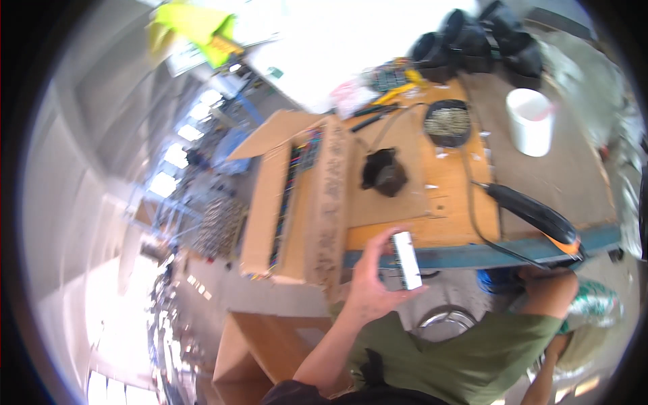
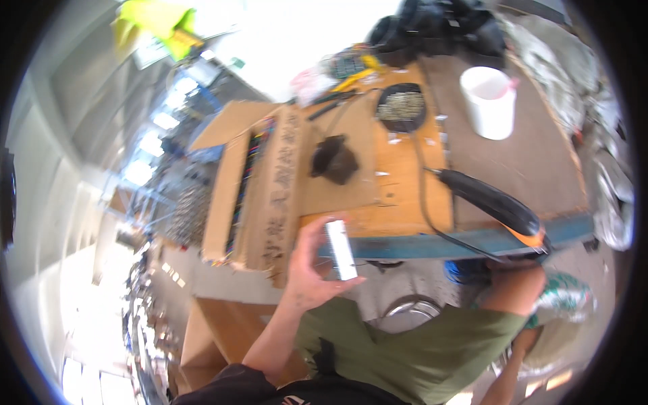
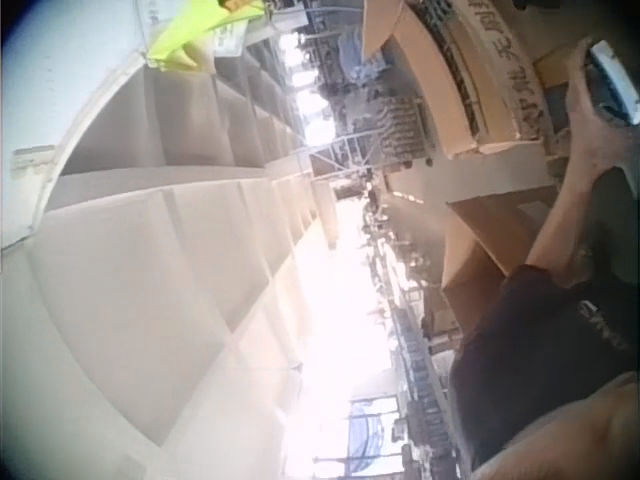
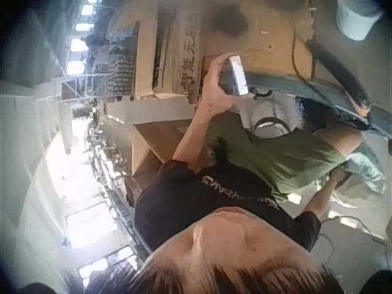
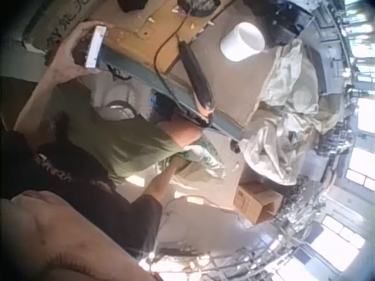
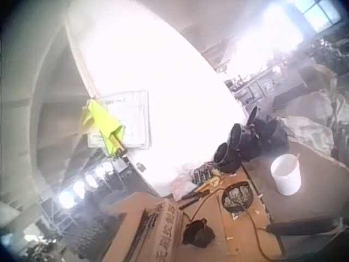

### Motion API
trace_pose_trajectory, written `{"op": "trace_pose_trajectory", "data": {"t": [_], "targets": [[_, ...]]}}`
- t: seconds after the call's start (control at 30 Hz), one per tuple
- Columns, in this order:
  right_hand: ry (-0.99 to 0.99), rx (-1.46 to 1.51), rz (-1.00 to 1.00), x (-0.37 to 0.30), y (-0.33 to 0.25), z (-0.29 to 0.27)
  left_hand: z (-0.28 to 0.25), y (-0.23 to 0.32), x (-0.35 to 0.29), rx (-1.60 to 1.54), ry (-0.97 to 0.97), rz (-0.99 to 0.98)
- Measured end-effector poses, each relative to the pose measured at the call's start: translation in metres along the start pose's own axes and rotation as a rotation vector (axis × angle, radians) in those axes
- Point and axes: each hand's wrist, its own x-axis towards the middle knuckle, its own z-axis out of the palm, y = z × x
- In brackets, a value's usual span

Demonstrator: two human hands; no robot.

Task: The person assembles electronic components by applying a substance with a brush to a component, wiring them together, and using a power screwdriver to secure the parts into a black housing.

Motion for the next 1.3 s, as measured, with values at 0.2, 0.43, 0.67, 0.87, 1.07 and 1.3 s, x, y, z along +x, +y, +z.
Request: {"op": "trace_pose_trajectory", "data": {"t": [0.2, 0.43, 0.67, 0.87, 1.07, 1.3], "targets": [[0.007, 0.005, -0.093, 0.078, -0.077, -0.040, 0.005, 0.021, 0.004, 0.048, -0.021, -0.026], [0.056, 0.081, -0.200, 0.145, -0.186, -0.115, 0.024, 0.019, 0.016, -0.130, -0.082, -0.083], [0.111, 0.132, -0.279, 0.145, -0.225, -0.184, 0.023, -0.001, -0.006, -0.254, -0.084, -0.103], [0.104, 0.058, -0.159, 0.077, -0.095, -0.199, -0.013, -0.010, -0.027, -0.248, -0.060, -0.091], [0.126, -0.014, 0.297, -0.065, 0.148, -0.268, -0.020, -0.034, -0.032, -0.282, 0.002, -0.084], [0.696, 0.025, 0.692, -0.237, 0.252, -0.340, 0.003, -0.057, -0.039, -0.662, 0.100, -0.053]]}}
